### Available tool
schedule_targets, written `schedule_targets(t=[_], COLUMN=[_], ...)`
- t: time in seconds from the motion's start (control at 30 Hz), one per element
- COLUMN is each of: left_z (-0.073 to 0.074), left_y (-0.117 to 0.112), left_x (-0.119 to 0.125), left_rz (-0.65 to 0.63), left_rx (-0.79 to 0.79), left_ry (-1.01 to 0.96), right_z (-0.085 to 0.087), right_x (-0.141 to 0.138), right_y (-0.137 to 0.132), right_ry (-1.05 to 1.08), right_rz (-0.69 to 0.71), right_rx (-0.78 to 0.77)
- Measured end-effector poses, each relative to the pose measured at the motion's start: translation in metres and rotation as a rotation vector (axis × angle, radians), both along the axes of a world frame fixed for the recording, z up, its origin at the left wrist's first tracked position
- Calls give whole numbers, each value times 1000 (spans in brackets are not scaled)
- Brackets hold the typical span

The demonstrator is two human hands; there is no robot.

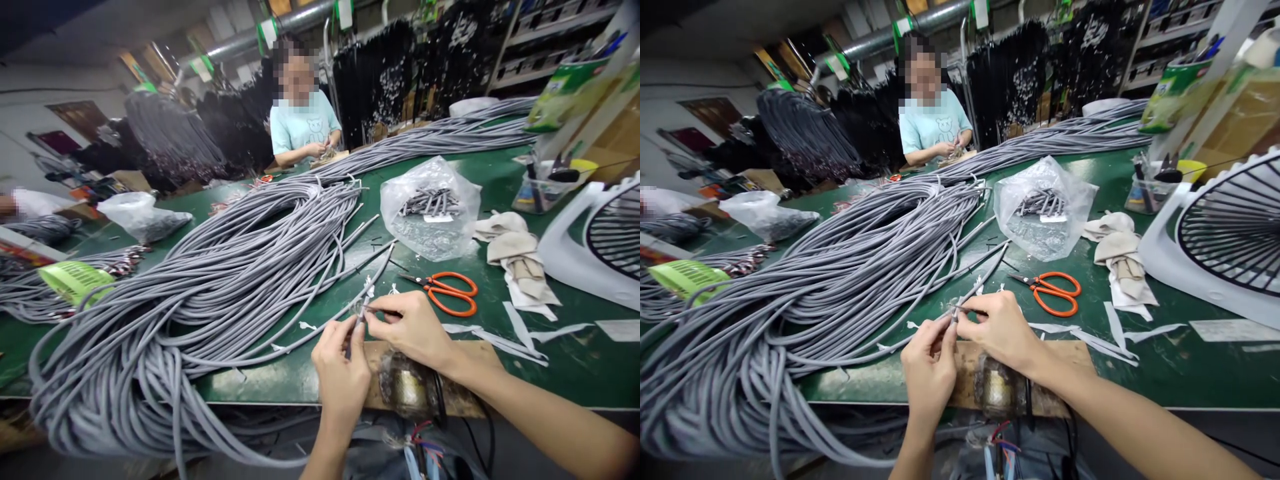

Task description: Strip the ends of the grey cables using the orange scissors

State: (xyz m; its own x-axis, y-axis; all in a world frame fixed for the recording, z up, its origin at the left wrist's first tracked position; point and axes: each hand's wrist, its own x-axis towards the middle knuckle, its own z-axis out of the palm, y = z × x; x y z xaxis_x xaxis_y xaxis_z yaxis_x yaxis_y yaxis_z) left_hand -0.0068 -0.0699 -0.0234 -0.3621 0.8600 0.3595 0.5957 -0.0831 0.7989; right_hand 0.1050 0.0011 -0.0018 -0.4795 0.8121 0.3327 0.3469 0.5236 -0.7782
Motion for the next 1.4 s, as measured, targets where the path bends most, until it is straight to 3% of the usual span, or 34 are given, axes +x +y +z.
schedule_targets(t=[0.13, 0.37, 0.5, 0.67, 0.8, 1.0, 1.13, 1.27, 1.4], left_z=[4, -1, 0, 3, 2, 0, 1, 5, 7], left_y=[-2, 3, 3, 2, 1, 1, 2, 4, 6], left_x=[3, -6, -4, 3, 6, 7, 4, -4, -7], left_rz=[-7, -239, -175, -27, 22, 33, -39, -260, -332], left_rx=[-49, -176, -154, -12, 87, 75, -29, -177, -181], left_ry=[-48, -600, -695, -534, -297, -214, -409, -717, -723], right_z=[1, 0, 1, 2, -1, -2, 0, -3, -2], right_x=[1, 0, 0, -1, -2, 0, 0, -3, -5], right_y=[-1, 8, 5, -3, -3, -3, -1, 7, 11], right_ry=[44, 146, 235, 92, 64, 64, 74, 125, 236], right_rz=[10, 56, -158, -85, -61, -73, -72, 30, 96], right_rx=[-52, -365, -178, 142, 144, 123, -22, -313, -455])
